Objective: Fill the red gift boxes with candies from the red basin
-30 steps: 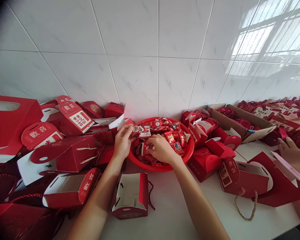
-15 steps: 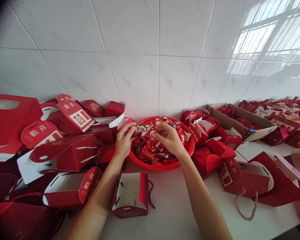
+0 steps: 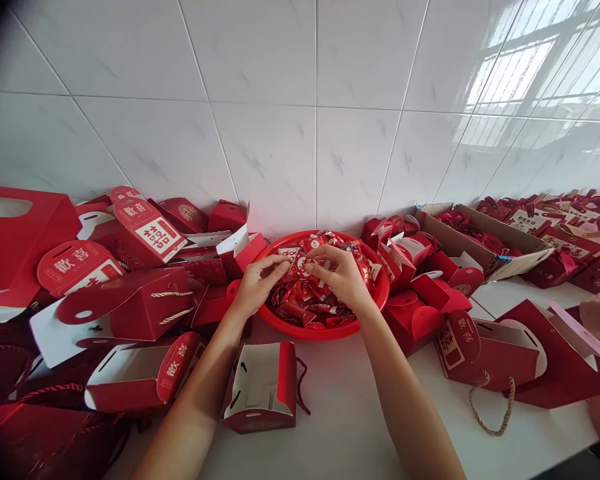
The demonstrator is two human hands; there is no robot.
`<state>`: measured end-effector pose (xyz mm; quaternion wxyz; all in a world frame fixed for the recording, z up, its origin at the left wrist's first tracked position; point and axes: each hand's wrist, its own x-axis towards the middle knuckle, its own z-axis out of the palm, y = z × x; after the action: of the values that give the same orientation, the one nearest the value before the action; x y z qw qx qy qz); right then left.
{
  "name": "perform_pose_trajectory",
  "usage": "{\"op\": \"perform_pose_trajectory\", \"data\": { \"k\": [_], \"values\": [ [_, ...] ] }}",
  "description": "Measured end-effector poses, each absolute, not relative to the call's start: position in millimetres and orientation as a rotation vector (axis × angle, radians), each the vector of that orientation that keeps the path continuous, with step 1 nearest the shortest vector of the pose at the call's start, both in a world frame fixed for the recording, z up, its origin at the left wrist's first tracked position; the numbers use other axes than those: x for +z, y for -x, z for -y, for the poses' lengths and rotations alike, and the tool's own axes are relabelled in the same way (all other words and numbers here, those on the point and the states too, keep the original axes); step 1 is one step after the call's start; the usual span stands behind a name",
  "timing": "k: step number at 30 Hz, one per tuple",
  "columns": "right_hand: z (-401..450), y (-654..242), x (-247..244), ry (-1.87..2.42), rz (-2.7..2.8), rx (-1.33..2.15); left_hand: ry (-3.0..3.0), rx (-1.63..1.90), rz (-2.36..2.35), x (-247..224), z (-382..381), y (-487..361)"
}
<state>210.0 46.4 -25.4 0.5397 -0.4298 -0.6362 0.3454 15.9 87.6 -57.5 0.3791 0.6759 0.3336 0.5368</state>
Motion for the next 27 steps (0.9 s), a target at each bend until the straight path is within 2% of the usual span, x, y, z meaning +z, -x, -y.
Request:
{"op": "perform_pose_trajectory", "data": {
  "k": [27],
  "values": [
    [-45.7,-215.1,-23.0,1.107,1.66,0.729,-1.688,1.355,-0.801,-62.3,-91.0,-11.5]
  ]
}}
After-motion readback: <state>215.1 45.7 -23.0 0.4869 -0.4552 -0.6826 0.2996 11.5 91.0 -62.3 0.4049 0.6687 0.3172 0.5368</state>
